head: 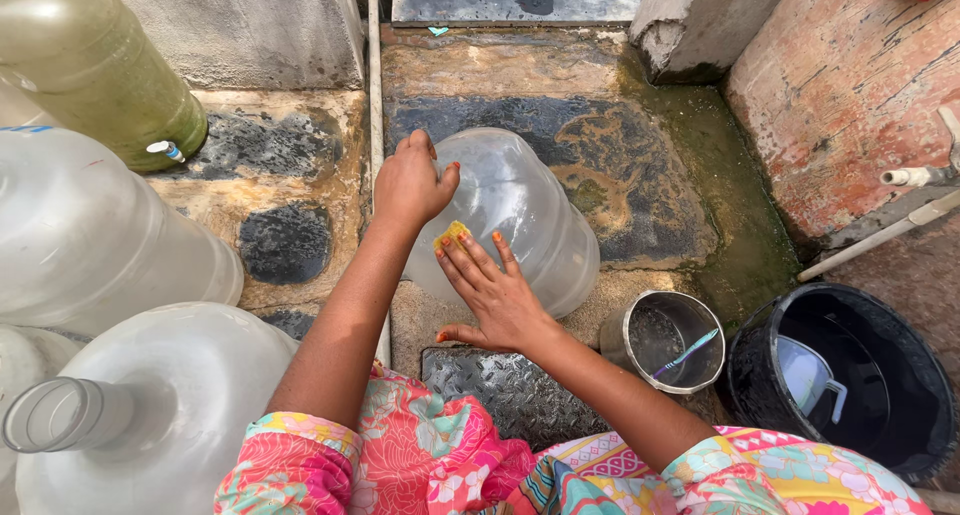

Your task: The person cleans a plastic water jug by scrubbing the mouth with a toothbrush and then scrubbing the exterior body with a yellow sponge.

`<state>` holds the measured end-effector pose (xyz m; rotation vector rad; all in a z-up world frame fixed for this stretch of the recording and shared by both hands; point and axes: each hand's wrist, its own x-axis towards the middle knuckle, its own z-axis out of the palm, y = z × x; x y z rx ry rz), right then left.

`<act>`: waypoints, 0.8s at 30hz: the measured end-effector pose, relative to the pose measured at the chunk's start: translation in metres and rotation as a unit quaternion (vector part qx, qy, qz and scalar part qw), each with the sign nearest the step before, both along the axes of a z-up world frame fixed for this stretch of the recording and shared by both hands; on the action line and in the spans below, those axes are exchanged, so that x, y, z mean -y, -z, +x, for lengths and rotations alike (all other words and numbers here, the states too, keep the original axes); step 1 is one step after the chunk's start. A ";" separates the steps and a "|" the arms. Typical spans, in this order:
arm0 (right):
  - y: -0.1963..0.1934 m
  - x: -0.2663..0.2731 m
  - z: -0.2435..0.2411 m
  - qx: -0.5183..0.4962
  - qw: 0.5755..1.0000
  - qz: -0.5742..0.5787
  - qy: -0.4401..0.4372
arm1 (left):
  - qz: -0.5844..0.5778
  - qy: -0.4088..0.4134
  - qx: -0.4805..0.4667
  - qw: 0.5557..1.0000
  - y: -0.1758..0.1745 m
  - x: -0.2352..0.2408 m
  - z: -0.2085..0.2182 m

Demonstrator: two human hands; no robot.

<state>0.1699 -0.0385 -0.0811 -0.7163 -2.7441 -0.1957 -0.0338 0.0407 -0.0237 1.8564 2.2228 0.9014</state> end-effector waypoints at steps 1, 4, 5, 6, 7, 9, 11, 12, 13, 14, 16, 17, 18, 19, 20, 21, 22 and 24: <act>0.001 0.000 0.000 0.021 1.000 0.006 -0.006 | -0.007 0.004 -0.003 1.000 -0.001 0.001 -0.002; -0.007 -0.015 0.007 -0.015 0.998 0.040 0.043 | -0.024 0.019 -0.008 0.999 -0.007 0.002 -0.003; -0.012 -0.024 0.012 -0.025 0.997 0.029 0.074 | -0.031 0.023 -0.006 0.999 -0.007 0.003 -0.001; -0.018 -0.034 0.017 -0.036 0.994 0.017 0.106 | -0.021 0.029 -0.007 0.999 -0.008 0.003 -0.001; -0.023 -0.039 0.021 -0.045 0.989 0.004 0.137 | -0.013 0.035 -0.006 0.999 -0.009 0.004 -0.001; -0.029 -0.042 0.023 -0.063 0.984 -0.006 0.168 | 0.000 0.047 -0.004 0.999 -0.010 0.004 -0.001; -0.028 -0.038 0.022 -0.075 0.980 -0.008 0.185 | 0.009 0.059 -0.001 0.998 -0.010 0.006 0.000; -0.024 -0.031 0.018 -0.079 0.979 -0.005 0.186 | 0.006 0.054 -0.003 0.999 -0.009 0.006 0.001; -0.018 -0.024 0.012 -0.082 0.979 -0.002 0.186 | 0.003 0.047 -0.006 0.999 -0.009 0.006 0.002; -0.012 -0.016 0.006 -0.082 0.982 -0.007 0.167 | 0.001 0.041 -0.008 0.999 -0.008 0.006 0.004; 0.003 0.003 -0.010 -0.082 0.988 -0.015 0.129 | 0.007 0.035 -0.015 0.999 -0.007 0.005 0.011; 0.010 0.010 -0.017 -0.055 0.991 0.005 0.124 | 0.010 0.034 -0.018 0.999 -0.007 0.004 0.015; 0.017 0.016 -0.024 -0.027 0.992 0.025 0.118 | 0.006 0.030 -0.020 0.999 -0.007 0.003 0.018; 0.022 0.020 -0.029 0.000 0.992 0.045 0.114 | 0.002 0.028 -0.022 0.999 -0.008 0.002 0.021; 0.025 0.020 -0.032 0.010 0.992 0.051 0.114 | -0.002 0.026 -0.024 0.999 -0.009 0.001 0.023; 0.028 0.018 -0.035 0.020 0.992 0.057 0.114 | -0.003 0.024 -0.021 0.999 -0.009 0.001 0.024; 0.032 0.017 -0.035 0.031 0.991 0.062 0.113 | -0.005 0.021 -0.019 1.000 -0.010 0.002 0.024; 0.039 0.016 -0.028 -0.005 0.990 0.096 0.106 | -0.005 0.020 -0.013 1.000 -0.010 0.003 0.021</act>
